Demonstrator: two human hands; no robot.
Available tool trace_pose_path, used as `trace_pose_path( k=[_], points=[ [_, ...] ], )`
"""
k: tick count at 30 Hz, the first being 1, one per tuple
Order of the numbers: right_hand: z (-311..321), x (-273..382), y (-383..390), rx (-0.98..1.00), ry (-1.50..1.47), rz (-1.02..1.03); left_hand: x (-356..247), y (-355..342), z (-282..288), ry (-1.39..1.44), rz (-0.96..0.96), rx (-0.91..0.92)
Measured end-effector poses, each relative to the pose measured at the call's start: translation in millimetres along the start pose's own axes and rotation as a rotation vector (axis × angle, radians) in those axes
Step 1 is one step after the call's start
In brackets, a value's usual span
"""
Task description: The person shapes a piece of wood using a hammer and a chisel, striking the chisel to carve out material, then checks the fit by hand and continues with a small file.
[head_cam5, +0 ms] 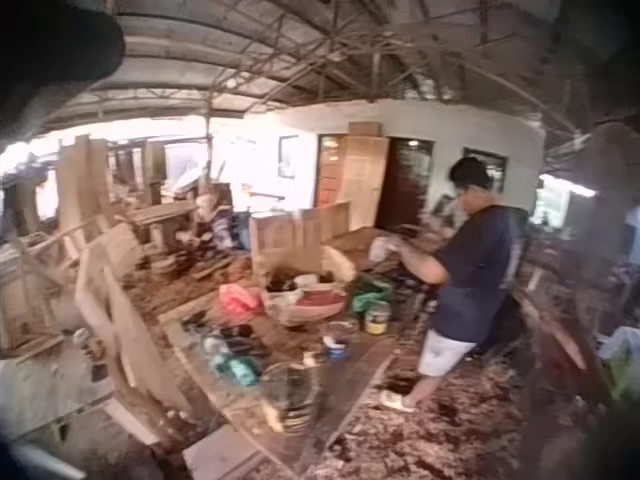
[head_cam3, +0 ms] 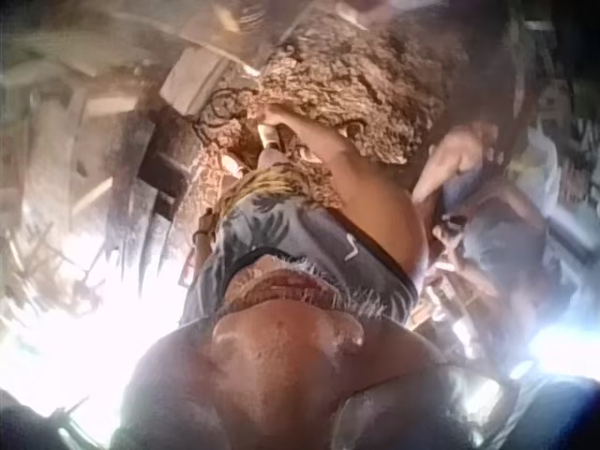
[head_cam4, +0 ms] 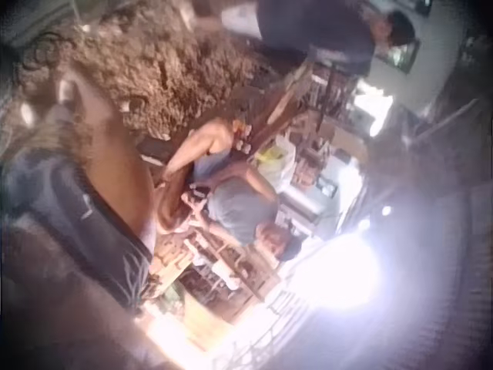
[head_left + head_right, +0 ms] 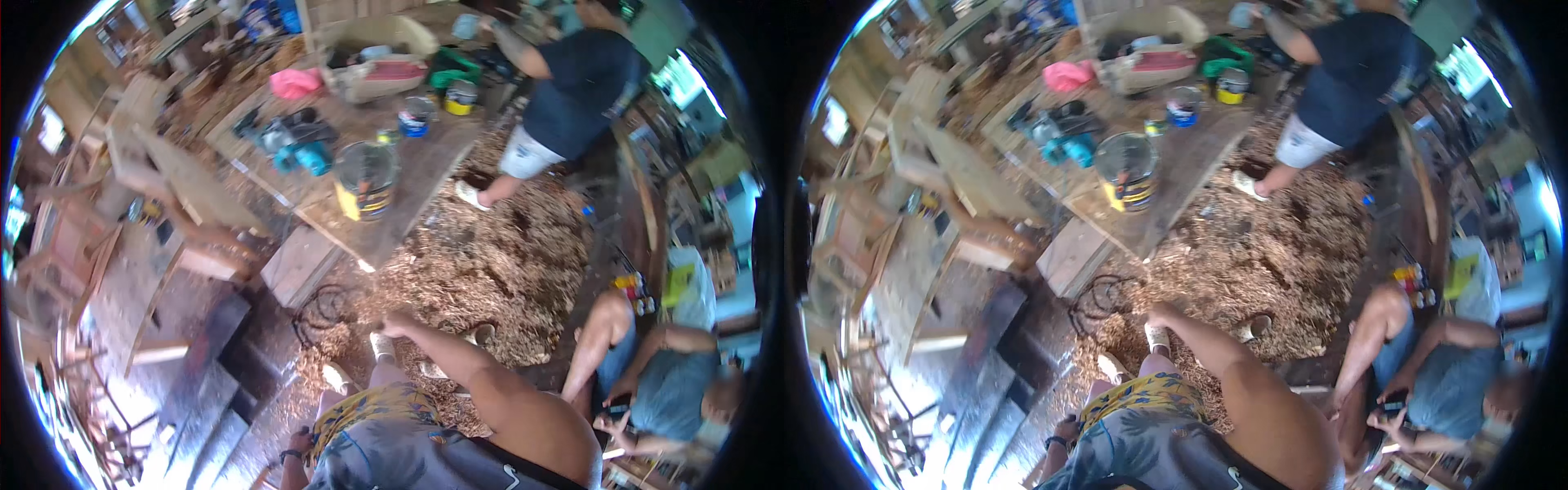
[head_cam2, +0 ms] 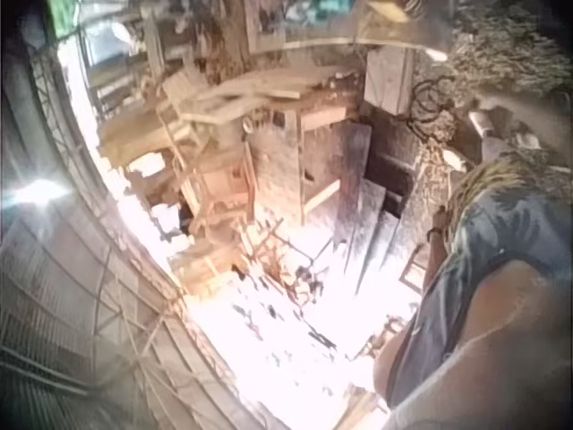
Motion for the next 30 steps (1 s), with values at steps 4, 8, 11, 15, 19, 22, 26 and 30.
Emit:
trace_pose_path(
  k=[4,8,11,15,19,22,26,30],
  points=[
    [-44.6,-190.8,78.4,0.272,-0.102,-0.151,-186.1,6.8,-75.7,0.885,0.101,-0.174],
    [-51.6,-248.6,125.7,0.262,-0.833,-0.51,-208.5,-19.1,-56.4,0.934,0.386,-0.338],
    [-60.9,-265.1,137.7,0.324,-0.739,-0.706,-234.4,-1.5,-75.8,1.285,0.586,-0.37],
    [-70.9,-257.2,139.5,0.504,-0.314,-0.651,-253.8,11.2,-111.0,1.454,0.68,-0.453],
    [-57.1,-222.8,114.7,0.486,-0.113,-0.617,-247.1,-1.2,-141.1,1.543,0.668,-0.403],
    [-28.7,-201.1,74.0,0.41,-0.381,-0.629,-228.4,-41.4,-171.2,1.582,0.521,-0.302],
    [-25.4,-95.9,23.8,0.2,-0.456,-0.532,-198.1,-94.0,-297.7,1.378,0.334,-0.357],
    [-24.8,-8.9,4.7,0.19,-0.404,-0.456,-116.3,-85.7,-311.2,1.425,0.37,-0.286]
  ],
)
Point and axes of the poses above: each hand's wrist, its own y-axis away from the middle knuckle, its own z-axis out of the back of the hand, x = y × z, the point moved 8 cm from there along -y, towards the middle knuckle, and after that the axes turned 5 degrees about -z, right-handed, at the moved point
